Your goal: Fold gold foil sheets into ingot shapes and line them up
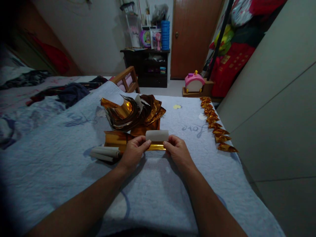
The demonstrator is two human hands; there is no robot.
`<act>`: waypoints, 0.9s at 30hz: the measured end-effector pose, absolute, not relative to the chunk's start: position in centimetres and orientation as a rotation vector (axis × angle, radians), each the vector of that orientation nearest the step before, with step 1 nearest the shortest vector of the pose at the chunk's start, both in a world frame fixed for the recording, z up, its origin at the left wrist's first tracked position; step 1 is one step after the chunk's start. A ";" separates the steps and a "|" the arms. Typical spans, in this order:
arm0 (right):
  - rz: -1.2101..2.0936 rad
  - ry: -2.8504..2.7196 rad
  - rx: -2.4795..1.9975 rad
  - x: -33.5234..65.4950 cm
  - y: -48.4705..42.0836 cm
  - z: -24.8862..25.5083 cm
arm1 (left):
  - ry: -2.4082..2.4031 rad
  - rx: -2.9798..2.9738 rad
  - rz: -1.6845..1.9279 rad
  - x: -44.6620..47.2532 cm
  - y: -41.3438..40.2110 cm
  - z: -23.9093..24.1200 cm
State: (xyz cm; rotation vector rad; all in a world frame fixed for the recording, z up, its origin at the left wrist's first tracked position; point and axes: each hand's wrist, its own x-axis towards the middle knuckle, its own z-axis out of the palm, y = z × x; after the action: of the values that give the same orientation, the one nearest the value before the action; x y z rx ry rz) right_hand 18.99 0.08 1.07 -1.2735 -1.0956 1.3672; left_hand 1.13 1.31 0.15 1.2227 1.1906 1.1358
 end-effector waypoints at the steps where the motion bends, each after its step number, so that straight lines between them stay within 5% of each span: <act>1: 1.352 -1.110 -1.281 19.0 0.1 1.1 | 1.216 1.258 1.130 1.1 1.4 0.1; 16: 0.751 -1.610 -1.740 19.4 0.3 0.1 | 1.532 1.776 0.834 1.1 2.0 -0.1; 27: 0.731 -1.551 -1.705 19.3 0.3 -0.8 | 1.578 1.749 0.882 1.5 1.7 0.4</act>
State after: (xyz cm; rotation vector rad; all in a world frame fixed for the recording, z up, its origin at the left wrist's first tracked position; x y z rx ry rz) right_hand 19.30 0.32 -0.81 -1.7045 -1.5509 0.7308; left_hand 1.46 1.75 0.42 1.7491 1.5782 0.8818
